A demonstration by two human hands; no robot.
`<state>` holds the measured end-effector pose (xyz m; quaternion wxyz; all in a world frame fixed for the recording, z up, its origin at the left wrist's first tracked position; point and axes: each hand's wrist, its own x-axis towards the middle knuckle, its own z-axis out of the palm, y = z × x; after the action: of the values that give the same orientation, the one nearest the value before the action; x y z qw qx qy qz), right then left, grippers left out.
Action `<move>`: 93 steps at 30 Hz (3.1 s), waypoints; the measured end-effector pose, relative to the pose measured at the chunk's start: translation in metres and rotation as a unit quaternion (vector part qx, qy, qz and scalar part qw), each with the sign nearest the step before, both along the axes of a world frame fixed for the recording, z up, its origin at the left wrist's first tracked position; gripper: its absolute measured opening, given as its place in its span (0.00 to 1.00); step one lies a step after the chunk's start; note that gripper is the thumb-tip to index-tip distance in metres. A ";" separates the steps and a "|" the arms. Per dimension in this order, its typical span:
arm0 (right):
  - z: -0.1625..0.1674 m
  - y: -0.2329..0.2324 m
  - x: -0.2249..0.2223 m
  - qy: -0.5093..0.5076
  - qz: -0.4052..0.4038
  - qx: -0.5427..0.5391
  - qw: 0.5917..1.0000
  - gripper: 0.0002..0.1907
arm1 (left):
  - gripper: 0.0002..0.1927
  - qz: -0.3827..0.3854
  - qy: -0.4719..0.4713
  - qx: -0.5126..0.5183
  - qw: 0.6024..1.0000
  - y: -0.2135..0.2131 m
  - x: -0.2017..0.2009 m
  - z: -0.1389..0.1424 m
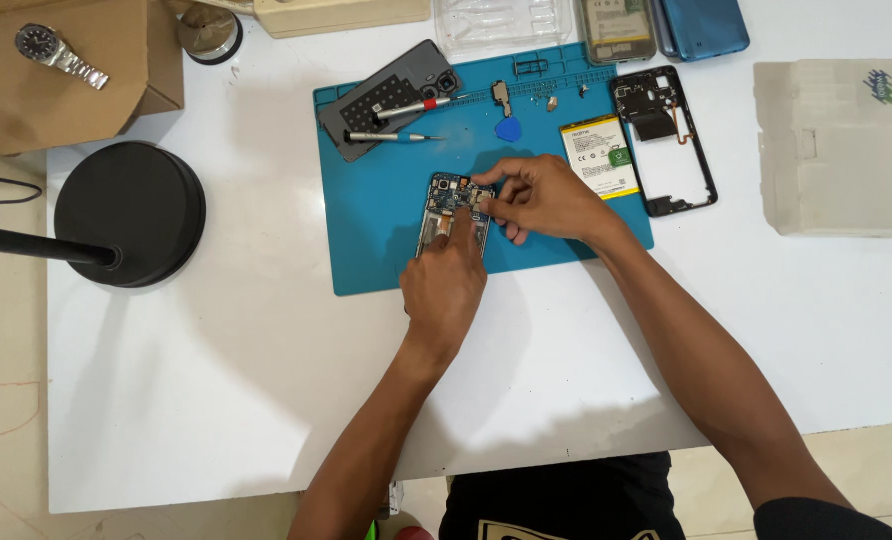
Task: The person uses a yellow-handled screwdriver to unscrew and remove components from a disassembled smartphone motherboard on a blue mat. They carefully lift and set aside small parts, then continue unscrewing and detaching additional components from the board.
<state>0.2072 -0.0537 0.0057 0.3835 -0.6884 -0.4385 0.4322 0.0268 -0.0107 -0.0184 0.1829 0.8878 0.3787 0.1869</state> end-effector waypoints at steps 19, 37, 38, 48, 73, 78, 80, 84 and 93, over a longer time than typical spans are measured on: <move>0.004 0.000 -0.004 0.013 -0.021 -0.009 1.000 0.19 | 0.14 0.004 -0.052 0.068 0.996 -0.001 0.005 -0.015; 0.010 0.002 -0.007 -0.002 -0.026 -0.042 0.999 0.23 | 0.15 -0.002 -0.018 0.007 1.000 -0.002 -0.001 0.000; 0.009 0.002 -0.006 -0.003 -0.024 -0.038 0.999 0.22 | 0.16 -0.003 -0.017 0.007 1.000 -0.002 0.000 0.000; -0.002 0.002 -0.004 -0.006 -0.020 -0.027 0.999 0.21 | 0.15 0.006 0.002 -0.017 1.000 -0.002 0.003 0.001; 0.000 0.000 -0.005 0.001 -0.022 -0.028 0.999 0.23 | 0.14 -0.001 -0.036 0.017 0.999 -0.004 -0.001 -0.003; 0.000 0.000 -0.005 -0.015 -0.012 -0.031 0.999 0.24 | 0.15 -0.003 -0.015 0.009 1.000 -0.005 -0.001 0.000; 0.001 0.000 -0.006 -0.019 -0.013 -0.036 0.999 0.24 | 0.15 -0.005 -0.010 0.003 1.000 -0.003 0.000 0.002; 0.003 0.000 -0.008 -0.028 -0.017 -0.038 0.999 0.24 | 0.14 -0.001 0.009 -0.029 1.000 -0.002 0.002 0.005; 0.005 -0.001 -0.010 -0.052 -0.012 -0.049 0.997 0.22 | 0.14 -0.001 -0.001 0.025 1.000 -0.005 0.006 -0.004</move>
<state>0.1970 -0.0548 0.0112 0.3309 -0.7333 -0.4279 0.4119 0.0330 -0.0158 -0.0225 0.1610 0.8925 0.3726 0.1969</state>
